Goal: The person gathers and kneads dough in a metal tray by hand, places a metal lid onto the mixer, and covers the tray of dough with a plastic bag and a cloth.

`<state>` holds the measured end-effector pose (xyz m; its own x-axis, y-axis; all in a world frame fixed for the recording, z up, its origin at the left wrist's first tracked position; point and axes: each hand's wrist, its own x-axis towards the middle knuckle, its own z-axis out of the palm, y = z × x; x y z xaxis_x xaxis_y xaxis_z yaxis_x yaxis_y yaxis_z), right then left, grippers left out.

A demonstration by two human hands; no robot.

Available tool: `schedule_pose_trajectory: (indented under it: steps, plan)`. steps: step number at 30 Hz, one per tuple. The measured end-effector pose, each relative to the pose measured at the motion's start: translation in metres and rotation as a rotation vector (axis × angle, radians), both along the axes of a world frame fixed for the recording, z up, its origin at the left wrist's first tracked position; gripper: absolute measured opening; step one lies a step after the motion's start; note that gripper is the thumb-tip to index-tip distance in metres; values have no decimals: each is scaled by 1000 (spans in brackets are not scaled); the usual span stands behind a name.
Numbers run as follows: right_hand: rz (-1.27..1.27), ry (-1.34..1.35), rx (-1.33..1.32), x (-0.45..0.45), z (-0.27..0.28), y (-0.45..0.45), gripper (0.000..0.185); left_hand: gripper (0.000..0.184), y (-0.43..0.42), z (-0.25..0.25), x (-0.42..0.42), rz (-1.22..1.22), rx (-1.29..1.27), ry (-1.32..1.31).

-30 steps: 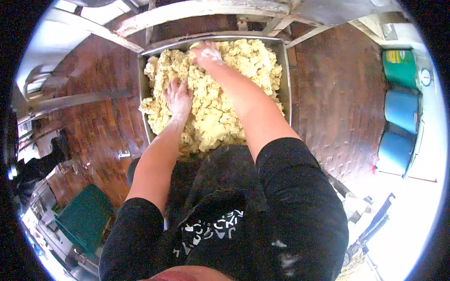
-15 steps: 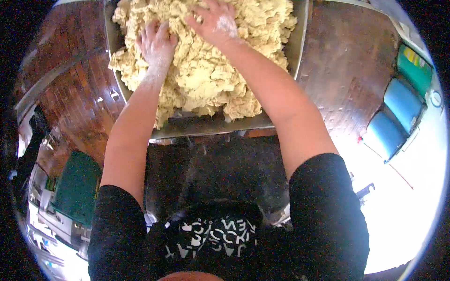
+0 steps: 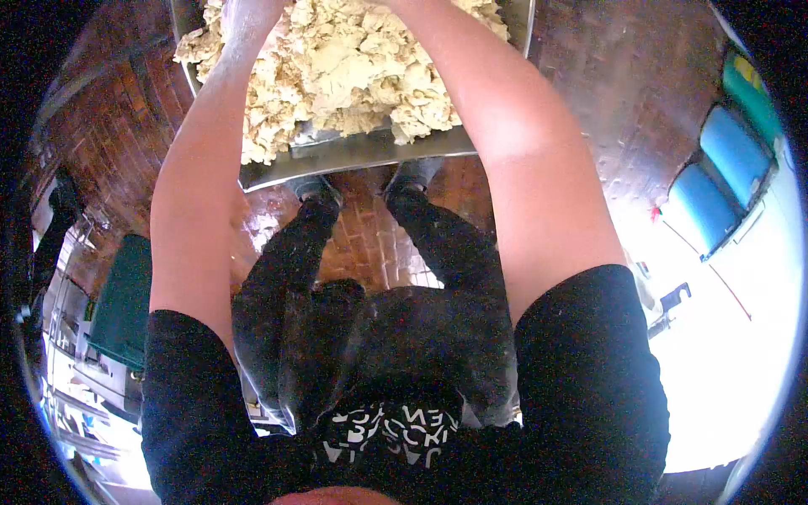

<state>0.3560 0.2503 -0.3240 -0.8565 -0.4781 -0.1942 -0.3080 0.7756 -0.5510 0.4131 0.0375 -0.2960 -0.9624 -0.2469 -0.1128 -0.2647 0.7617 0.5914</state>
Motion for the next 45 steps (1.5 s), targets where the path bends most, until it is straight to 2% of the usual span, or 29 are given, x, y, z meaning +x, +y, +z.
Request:
schedule_pose_trajectory:
  steps: [1,3,5,6,7,9,10,13,14,17,18,21,22,25,26,29,30,31,33,34,35,36,39,40,42,43,44,45]
  plan:
    - [-43,-87,44,18,1,1,59,41,5,17,9,6,1,-104]
    - [-75,-221,115,35,27,-1,59,48,16,45,30,-133,-131,-147]
    - [-65,-329,178,53,64,6,60,52,28,39,52,-245,-248,-106]
    - [30,-264,99,65,56,21,66,53,29,19,67,-285,-299,-48]
    - [49,-223,118,77,49,27,61,55,31,7,79,-322,-353,11]
    - [95,-135,155,94,37,34,52,60,55,36,103,-320,-314,20]
    - [35,-8,136,106,47,38,47,62,65,46,115,-323,-291,23]
    - [11,34,-19,128,35,55,48,66,79,36,151,-437,-319,-33]
    - [4,-66,76,131,38,59,48,66,85,38,160,-393,-132,-110]
    - [-215,-393,178,141,54,69,48,65,89,49,160,-379,74,-319]
    - [-273,-387,205,147,64,73,46,64,93,46,167,-397,-16,-279]
    - [-373,-305,97,184,31,103,45,62,92,42,189,-490,59,-320]
    - [-330,-196,13,191,28,111,39,59,91,36,197,-483,69,-375]
    - [-289,-86,-78,201,14,128,32,50,89,10,220,-438,31,-409]
    - [-246,-2,22,204,20,131,28,51,83,1,226,-418,67,-409]
    - [-470,-38,-5,214,10,159,28,55,58,-3,238,-344,37,-550]
    - [-476,26,2,218,5,173,27,57,45,-17,245,-368,29,-666]
    - [-470,7,64,218,1,184,27,58,40,-20,248,-371,31,-703]
    - [-511,-148,145,215,-8,210,35,50,31,-60,271,-361,-54,-783]
    - [-428,-185,212,225,-13,234,36,47,32,-67,279,-367,-90,-838]
    - [-343,-211,272,215,4,232,38,44,34,-73,276,-367,-133,-883]
    - [-335,-383,358,209,23,229,37,43,35,-79,274,-366,-177,-933]
    - [-237,-332,431,209,25,248,36,39,45,-34,238,-495,-215,-979]
    - [-181,-362,414,190,39,241,43,39,55,-7,217,-447,-200,-928]
    - [-325,-85,220,157,57,202,47,39,75,41,173,-355,18,-763]
    - [-363,-41,115,128,69,173,47,42,86,41,166,-331,139,-577]
    - [-445,14,88,117,46,144,54,45,97,35,157,-306,257,-389]
    - [-526,70,57,106,24,114,60,48,112,26,147,-319,274,-320]
